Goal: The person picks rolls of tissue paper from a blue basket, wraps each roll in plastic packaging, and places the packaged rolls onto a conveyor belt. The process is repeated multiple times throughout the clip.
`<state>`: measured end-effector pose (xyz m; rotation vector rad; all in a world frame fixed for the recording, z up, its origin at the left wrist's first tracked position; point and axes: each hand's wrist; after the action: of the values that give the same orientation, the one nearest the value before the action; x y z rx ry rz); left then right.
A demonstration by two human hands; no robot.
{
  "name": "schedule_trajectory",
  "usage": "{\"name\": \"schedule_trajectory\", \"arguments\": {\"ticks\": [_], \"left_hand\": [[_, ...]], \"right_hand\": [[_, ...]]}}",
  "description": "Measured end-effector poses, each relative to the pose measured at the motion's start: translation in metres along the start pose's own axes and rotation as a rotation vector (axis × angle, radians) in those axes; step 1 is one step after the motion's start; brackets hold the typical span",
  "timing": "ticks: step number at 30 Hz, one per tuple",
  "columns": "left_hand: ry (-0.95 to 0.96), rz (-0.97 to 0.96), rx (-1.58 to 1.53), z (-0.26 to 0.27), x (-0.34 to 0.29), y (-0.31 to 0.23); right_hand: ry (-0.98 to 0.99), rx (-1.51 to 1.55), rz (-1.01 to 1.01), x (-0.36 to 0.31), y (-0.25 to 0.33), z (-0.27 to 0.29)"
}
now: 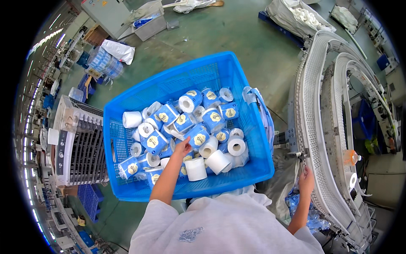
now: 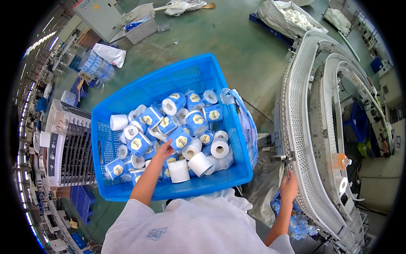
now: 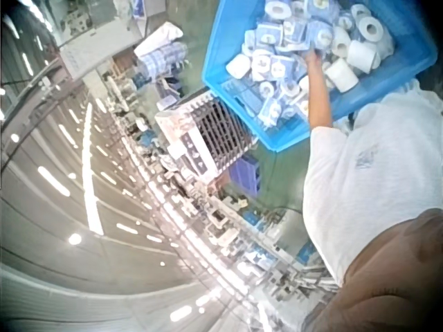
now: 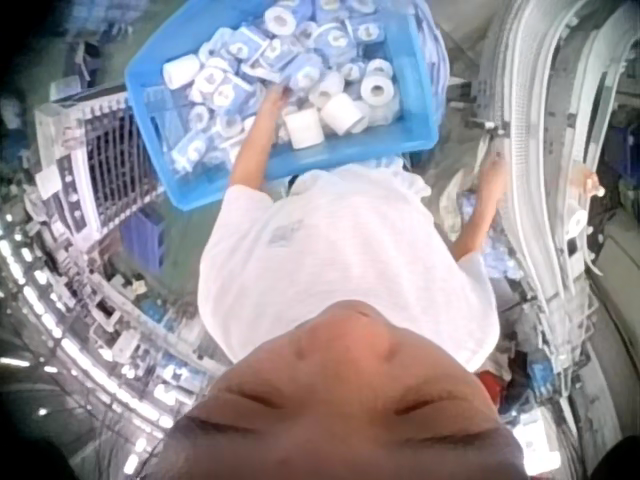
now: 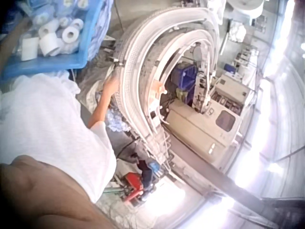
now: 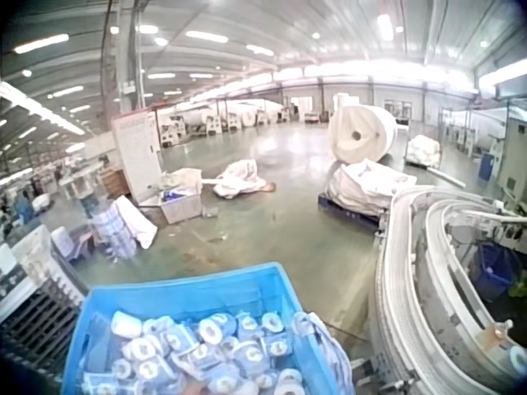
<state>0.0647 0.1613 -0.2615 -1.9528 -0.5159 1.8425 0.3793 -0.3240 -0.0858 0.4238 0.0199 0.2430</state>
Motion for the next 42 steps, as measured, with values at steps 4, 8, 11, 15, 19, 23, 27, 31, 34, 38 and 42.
{"name": "schedule_trajectory", "arguments": {"ticks": [4,8,11,15,19,23,27,31,34,38,42], "left_hand": [[0.219,0.144,-0.162,-0.006,-0.082,-0.032],[0.447,0.161,-0.315,-0.007,-0.165,-0.043],[0.614,0.288,-0.5,-0.014,-0.224,-0.037],[0.672,0.205,-0.688,-0.004,-0.279,-0.031],[0.816,0.118,-0.454,0.013,-0.301,-0.024],[0.522,-0.477,-0.157,0.017,-0.306,-0.004],[0.479,-1.115,0.042,0.018,-0.307,-0.014],[0.443,-0.738,0.038,0.038,-0.289,-0.011],[0.756,-0.273,-0.304,0.037,-0.316,-0.026],[0.861,-0.556,-0.327,0.026,-0.321,-0.026],[0.673,-0.537,-0.237,0.021,-0.328,-0.03]], "right_hand": [[-0.115,0.353,0.435,0.006,0.125,0.019],[0.192,0.676,0.738,-0.025,0.232,-0.006],[0.281,0.729,0.828,-0.09,0.31,-0.022],[0.005,0.761,1.191,-0.092,0.332,-0.03],[0.078,1.02,1.315,-0.085,0.335,-0.017],[0.515,1.311,1.013,-0.103,0.338,-0.008],[0.994,1.611,0.267,-0.102,0.335,-0.015],[0.997,1.638,0.096,-0.083,0.345,-0.004],[0.605,1.697,0.057,-0.026,0.345,-0.019],[0.508,0.998,0.608,0.013,0.316,-0.064],[0.093,0.871,0.901,-0.019,0.31,-0.008]]}}
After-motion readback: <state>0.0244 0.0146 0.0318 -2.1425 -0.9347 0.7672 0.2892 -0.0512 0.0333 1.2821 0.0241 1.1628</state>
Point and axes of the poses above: each hand's wrist, its own x-axis towards the middle knuckle, its own z-axis out of the back of the hand, y = z × x, and after that the axes turned 7 degrees about -y, right-handed
